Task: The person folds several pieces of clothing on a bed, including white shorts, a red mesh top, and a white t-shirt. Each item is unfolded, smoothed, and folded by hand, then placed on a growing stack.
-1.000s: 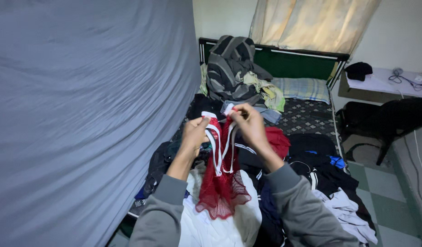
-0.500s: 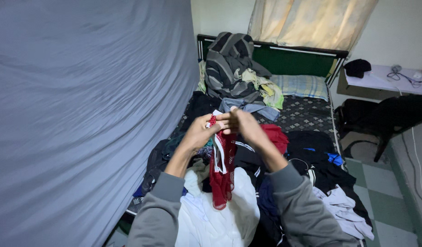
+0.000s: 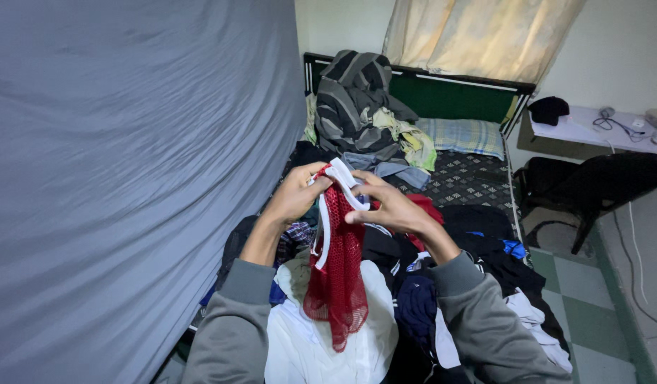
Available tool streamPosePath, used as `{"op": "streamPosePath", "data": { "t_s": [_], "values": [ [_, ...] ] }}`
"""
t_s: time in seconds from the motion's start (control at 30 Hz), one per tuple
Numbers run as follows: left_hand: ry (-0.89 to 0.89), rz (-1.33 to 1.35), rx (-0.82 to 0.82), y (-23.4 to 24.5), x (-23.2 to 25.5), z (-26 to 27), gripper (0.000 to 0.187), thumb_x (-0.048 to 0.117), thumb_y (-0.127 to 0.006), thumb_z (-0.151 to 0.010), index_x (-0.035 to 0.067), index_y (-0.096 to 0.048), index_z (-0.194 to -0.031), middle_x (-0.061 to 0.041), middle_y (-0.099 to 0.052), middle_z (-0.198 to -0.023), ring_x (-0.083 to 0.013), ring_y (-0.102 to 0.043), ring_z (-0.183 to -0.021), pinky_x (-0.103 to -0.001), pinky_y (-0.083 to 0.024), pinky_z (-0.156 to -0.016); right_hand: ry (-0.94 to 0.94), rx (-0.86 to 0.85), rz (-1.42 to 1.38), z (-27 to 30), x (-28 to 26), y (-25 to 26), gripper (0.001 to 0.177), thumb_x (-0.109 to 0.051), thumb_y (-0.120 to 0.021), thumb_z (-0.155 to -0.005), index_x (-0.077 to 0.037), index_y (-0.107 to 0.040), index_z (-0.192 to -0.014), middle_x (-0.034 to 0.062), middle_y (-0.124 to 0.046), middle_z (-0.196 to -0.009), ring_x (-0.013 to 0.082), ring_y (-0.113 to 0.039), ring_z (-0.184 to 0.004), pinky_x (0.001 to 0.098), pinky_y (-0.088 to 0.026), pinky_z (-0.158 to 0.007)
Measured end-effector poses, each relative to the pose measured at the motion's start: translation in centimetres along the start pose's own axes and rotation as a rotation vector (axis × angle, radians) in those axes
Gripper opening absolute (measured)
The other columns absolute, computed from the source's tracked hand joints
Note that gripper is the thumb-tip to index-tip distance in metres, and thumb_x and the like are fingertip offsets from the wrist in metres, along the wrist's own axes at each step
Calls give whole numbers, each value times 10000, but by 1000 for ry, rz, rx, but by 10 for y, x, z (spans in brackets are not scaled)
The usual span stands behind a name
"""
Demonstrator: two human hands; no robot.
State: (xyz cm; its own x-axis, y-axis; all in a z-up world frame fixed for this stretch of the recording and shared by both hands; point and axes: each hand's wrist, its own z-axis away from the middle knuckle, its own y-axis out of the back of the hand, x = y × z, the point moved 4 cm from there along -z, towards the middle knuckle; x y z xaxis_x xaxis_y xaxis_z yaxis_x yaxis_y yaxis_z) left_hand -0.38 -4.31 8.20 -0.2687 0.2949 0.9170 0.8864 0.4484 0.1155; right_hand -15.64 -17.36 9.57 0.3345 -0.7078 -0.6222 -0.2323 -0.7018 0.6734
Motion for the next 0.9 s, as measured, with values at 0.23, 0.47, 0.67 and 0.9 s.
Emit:
{"op": "streamPosePath", "data": {
  "t_s": [0.23, 0.47, 0.67, 0.9],
  "values": [
    [48, -115, 48, 22, -2, 6, 231, 46, -619, -963, -11, -709, -1167, -23, -751, -991, -78, -661, -876, -264, -528, -798, -181, -102, 193, -1, 19, 18, 388, -359, -830, -813, -30, -721, -987, 60, -713, -944, 175, -687, -884, 351, -536, -803],
    [-73, -150, 107, 37, 12, 13, 220, 84, -571, -1046, -5, -700, -1201, -40, -739, -1026, -80, -645, -942, -249, -513, -872, -222, 66, -275, -7, 13, 36, 245, -159, -830, -887, -39, -637, -976, -21, -620, -845, 65, -544, -790, 247, -430, -682],
    [20, 197, 198, 33, 17, 8, 366, 196, -568, -1041, 48, -587, -1375, -75, -722, -1163, -131, -667, -1027, -277, -529, -907, -145, 160, -489, -19, -16, 34, 572, -8, -746, -861, -101, -489, -1363, -5, -652, -1032, 61, -612, -912, 218, -499, -795],
    [29, 1317, 239, -13, -59, 25, 672, 523, -503, -961, 53, -489, -1442, -131, -607, -1389, -274, -640, -1212, -454, -498, -1062, -192, 348, -1208, -54, -16, 24, 518, -24, -695, -867, -47, -524, -1355, 134, -690, -1077, 206, -710, -936, 329, -603, -832]
  ]
}}
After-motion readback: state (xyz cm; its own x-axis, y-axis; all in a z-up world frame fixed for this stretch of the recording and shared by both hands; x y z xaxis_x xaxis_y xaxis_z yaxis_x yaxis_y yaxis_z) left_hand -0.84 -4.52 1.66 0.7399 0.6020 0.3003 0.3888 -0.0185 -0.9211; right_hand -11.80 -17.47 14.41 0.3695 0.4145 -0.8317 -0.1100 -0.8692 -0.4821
